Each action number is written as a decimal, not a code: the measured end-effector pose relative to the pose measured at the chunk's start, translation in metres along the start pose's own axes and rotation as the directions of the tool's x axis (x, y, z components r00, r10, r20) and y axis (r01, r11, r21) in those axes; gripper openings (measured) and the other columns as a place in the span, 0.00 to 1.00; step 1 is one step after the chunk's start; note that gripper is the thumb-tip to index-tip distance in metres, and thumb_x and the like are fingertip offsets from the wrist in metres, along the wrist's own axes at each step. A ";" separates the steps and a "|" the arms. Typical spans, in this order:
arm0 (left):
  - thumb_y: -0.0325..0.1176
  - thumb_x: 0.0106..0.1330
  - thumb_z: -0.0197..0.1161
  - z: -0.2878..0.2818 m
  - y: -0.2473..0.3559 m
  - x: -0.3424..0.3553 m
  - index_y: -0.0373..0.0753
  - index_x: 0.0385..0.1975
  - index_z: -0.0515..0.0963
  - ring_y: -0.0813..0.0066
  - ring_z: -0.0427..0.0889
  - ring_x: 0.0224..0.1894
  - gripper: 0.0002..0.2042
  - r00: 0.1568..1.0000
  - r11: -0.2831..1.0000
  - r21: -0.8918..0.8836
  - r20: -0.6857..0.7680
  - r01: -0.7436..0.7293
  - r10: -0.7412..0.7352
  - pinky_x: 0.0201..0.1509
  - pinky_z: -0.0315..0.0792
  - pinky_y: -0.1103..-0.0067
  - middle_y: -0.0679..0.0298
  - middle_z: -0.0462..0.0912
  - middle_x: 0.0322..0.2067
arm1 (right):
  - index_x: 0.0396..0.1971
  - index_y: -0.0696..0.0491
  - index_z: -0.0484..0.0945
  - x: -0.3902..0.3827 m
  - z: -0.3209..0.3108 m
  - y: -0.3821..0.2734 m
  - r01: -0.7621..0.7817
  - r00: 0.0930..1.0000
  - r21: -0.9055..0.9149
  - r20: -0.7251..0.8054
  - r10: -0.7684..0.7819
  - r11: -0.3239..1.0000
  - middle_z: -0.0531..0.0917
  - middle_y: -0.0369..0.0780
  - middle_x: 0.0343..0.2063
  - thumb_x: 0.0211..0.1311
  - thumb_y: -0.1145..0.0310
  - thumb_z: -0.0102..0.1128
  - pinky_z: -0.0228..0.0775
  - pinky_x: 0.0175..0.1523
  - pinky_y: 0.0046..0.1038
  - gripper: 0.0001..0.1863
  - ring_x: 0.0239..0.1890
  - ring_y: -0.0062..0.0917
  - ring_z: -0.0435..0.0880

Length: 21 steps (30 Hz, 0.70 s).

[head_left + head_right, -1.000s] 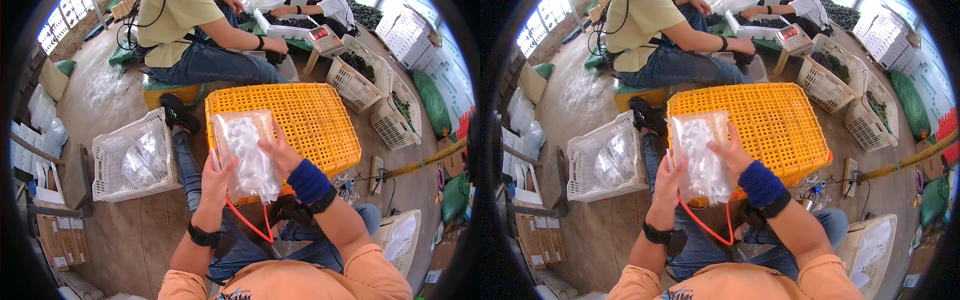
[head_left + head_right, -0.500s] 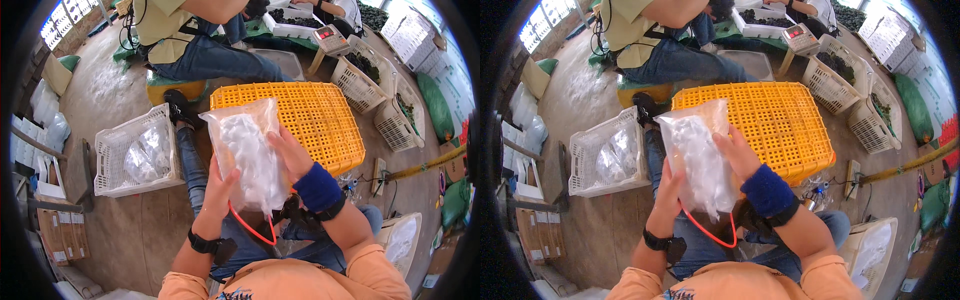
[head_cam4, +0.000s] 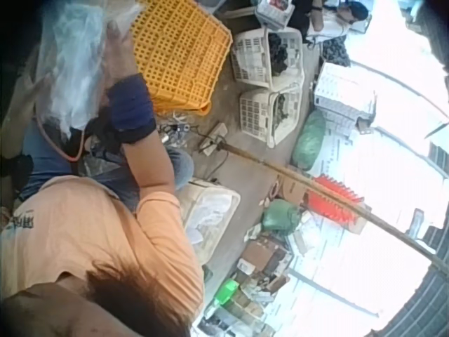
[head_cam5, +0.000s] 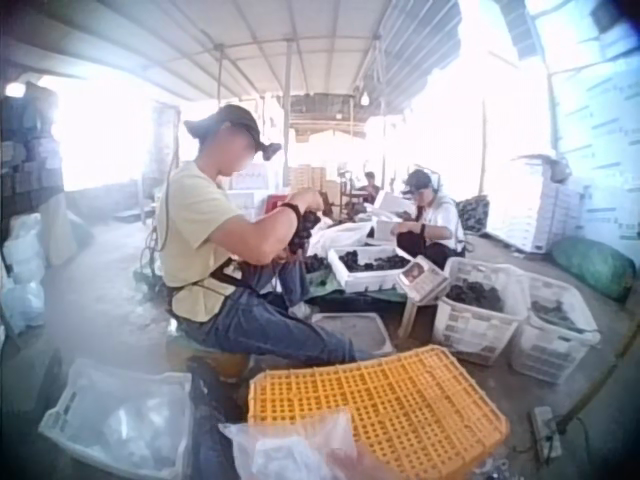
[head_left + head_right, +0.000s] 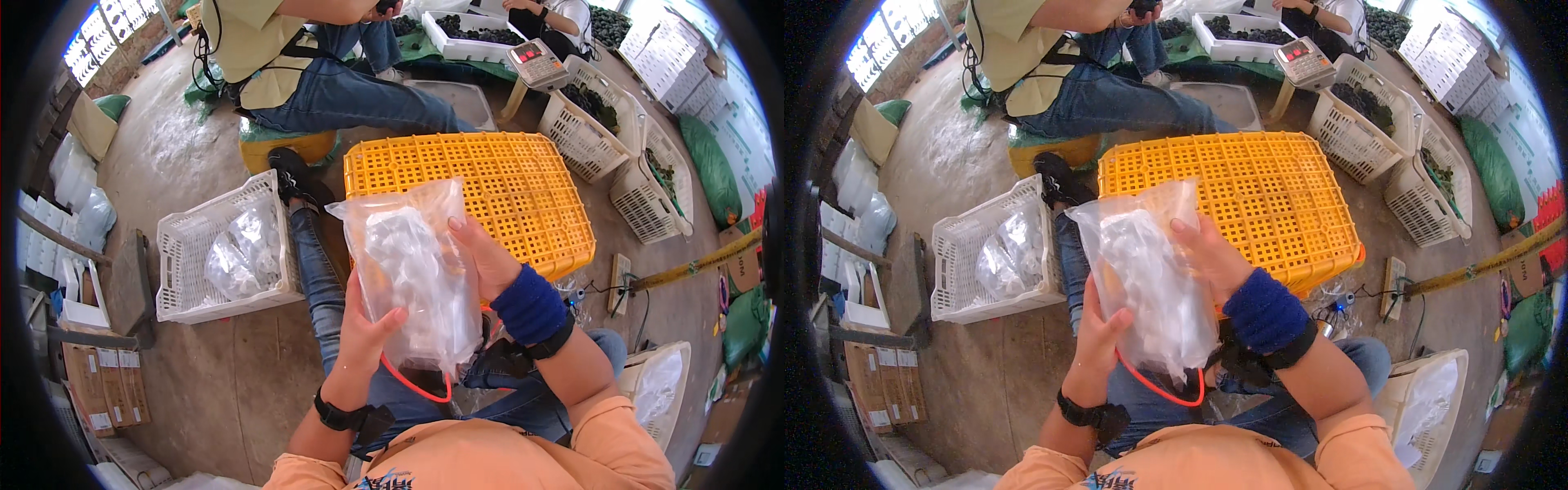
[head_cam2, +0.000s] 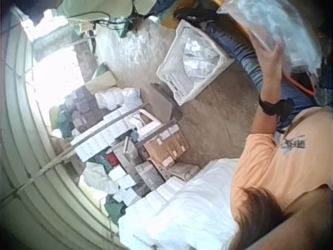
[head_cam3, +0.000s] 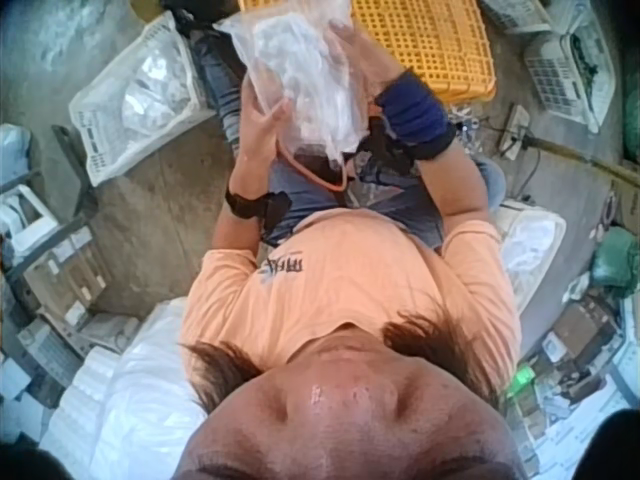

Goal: The person picks up a plastic bag, places it on a yellow crate, and uses a handheld sealing device to seal the bag. The person then places the sealed bag into a white basket. Coworkers nearby sort and weigh grapes.

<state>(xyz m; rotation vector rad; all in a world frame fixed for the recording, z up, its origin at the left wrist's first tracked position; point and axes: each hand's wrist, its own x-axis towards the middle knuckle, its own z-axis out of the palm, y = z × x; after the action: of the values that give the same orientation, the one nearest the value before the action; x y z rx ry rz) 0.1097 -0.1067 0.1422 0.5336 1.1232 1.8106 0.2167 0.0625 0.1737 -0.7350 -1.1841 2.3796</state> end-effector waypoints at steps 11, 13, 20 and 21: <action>0.35 0.45 0.74 -0.003 -0.009 -0.009 0.34 0.64 0.49 0.68 0.65 0.58 0.48 0.998 0.998 0.055 0.050 0.042 -0.045 0.61 0.62 0.74 0.59 0.64 0.56 | 0.53 0.57 0.65 0.003 -0.011 0.010 0.128 0.991 -0.020 -0.046 -0.129 0.992 0.76 0.37 0.44 0.62 0.61 0.55 0.68 0.51 0.25 0.23 0.46 0.22 0.75; 0.34 0.46 0.74 -0.006 -0.010 -0.008 0.35 0.64 0.49 0.68 0.66 0.58 0.47 0.997 0.997 -0.021 0.031 0.069 -0.068 0.60 0.62 0.74 0.60 0.65 0.56 | 0.57 0.56 0.59 -0.005 -0.003 0.006 0.071 0.998 0.091 -0.008 -0.070 0.993 0.72 0.39 0.49 0.61 0.61 0.56 0.66 0.54 0.27 0.28 0.50 0.24 0.72; 0.34 0.47 0.72 0.000 -0.008 -0.005 0.37 0.62 0.53 0.69 0.68 0.56 0.43 0.995 0.991 -0.101 -0.030 0.092 -0.095 0.59 0.63 0.74 0.61 0.67 0.54 | 0.65 0.56 0.40 -0.046 -0.014 0.045 0.033 0.999 -0.071 -0.011 -0.034 0.997 0.63 0.44 0.58 0.56 0.60 0.63 0.60 0.61 0.30 0.47 0.58 0.28 0.65; 0.35 0.47 0.72 0.001 -0.008 -0.006 0.37 0.62 0.53 0.69 0.68 0.56 0.43 0.994 0.991 -0.090 -0.033 0.097 -0.100 0.59 0.64 0.74 0.61 0.67 0.54 | 0.65 0.57 0.39 -0.049 -0.009 0.041 0.002 1.000 -0.056 -0.030 -0.003 0.998 0.63 0.45 0.58 0.55 0.61 0.63 0.60 0.61 0.29 0.48 0.58 0.28 0.66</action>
<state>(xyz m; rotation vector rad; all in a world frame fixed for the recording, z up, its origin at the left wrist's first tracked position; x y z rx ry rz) 0.1170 -0.1100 0.1363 0.3870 1.0704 1.7819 0.2571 0.0177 0.1495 -0.7840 -1.2432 2.3333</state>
